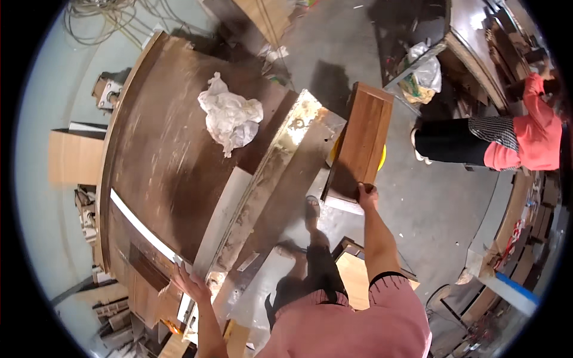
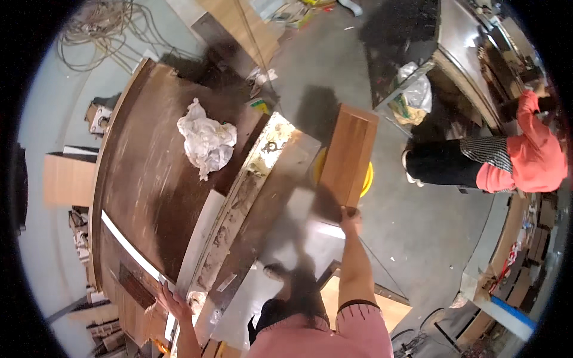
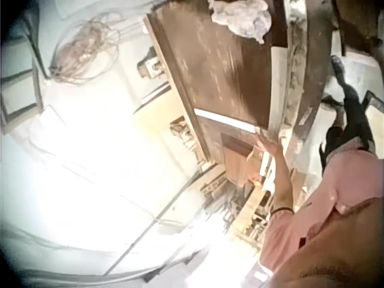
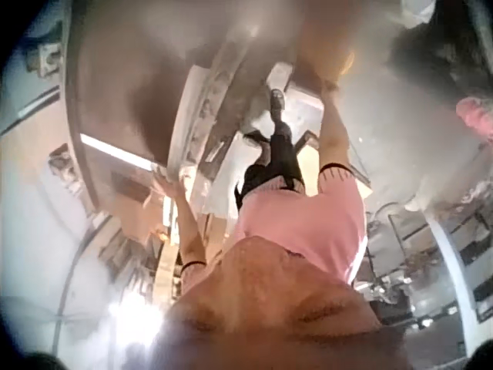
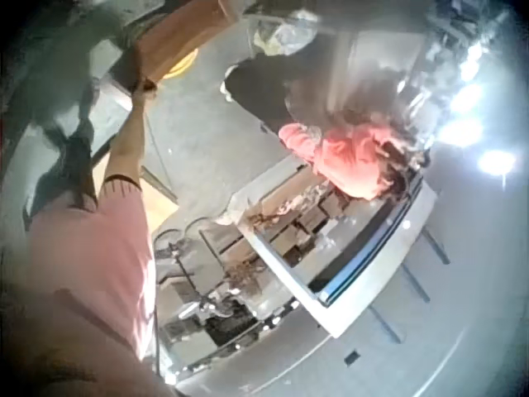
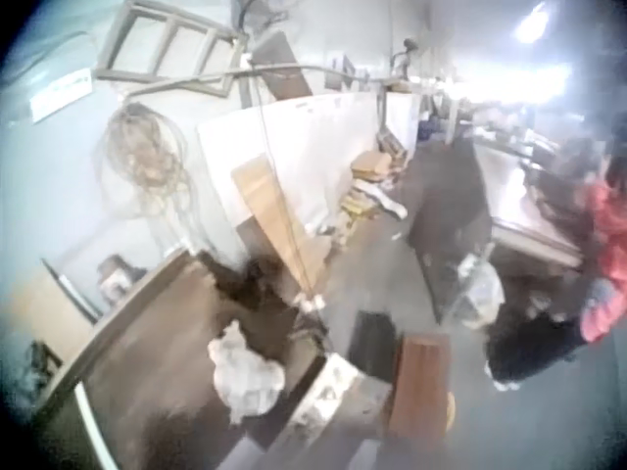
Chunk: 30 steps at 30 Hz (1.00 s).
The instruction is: The person picks up finished wood panels one at a time and aligns them onto a guide rail on a workshop bench, checking their fit by hand.
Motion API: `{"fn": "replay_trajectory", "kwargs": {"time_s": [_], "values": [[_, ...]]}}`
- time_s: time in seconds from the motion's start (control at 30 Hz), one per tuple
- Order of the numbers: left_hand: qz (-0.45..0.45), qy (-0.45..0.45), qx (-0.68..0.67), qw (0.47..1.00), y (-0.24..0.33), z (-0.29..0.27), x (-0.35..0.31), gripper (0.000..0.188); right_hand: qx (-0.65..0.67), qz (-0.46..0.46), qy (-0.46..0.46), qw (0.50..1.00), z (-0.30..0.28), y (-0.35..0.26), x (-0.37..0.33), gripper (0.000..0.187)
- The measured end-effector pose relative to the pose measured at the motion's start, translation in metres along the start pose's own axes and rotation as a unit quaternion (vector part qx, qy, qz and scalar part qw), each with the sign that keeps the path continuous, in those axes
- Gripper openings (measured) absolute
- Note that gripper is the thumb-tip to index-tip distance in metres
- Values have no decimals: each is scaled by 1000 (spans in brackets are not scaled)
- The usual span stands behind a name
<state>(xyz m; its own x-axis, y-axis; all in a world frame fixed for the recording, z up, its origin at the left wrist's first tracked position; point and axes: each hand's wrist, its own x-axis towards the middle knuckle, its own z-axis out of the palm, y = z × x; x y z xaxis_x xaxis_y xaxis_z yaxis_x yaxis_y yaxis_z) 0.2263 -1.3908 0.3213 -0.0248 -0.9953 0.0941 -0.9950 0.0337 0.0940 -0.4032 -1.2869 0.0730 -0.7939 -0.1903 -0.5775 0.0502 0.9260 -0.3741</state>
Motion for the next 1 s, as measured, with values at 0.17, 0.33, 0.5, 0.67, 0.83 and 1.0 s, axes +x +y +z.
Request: {"fn": "replay_trajectory", "kwargs": {"time_s": [0.17, 0.33, 0.5, 0.67, 0.83, 1.0], "values": [[-24, -14, -9, 1000, -3, 1, 1, 51, 158, -40, -27, 986, -46, 24, -11, 43], [-27, 9, -66, 997, 1, -2, 10, 49, 234, -119, 67, 962, -70, 51, -76, 71], [-33, -4, -81, 996, -9, -13, -7, 38, 254, -210, 31, 944, -85, 54, -132, 55], [-60, -25, -155, 986, -5, -17, -3, 44, 285, -310, 37, 906, -114, 43, -225, 50], [-74, -6, -173, 982, -6, -25, -1, 46, 261, -419, -31, 869, -134, -44, -306, 56], [-69, -54, -209, 974, -7, -22, 5, 46, 248, -475, -163, 829, -104, -163, -384, 65]]}}
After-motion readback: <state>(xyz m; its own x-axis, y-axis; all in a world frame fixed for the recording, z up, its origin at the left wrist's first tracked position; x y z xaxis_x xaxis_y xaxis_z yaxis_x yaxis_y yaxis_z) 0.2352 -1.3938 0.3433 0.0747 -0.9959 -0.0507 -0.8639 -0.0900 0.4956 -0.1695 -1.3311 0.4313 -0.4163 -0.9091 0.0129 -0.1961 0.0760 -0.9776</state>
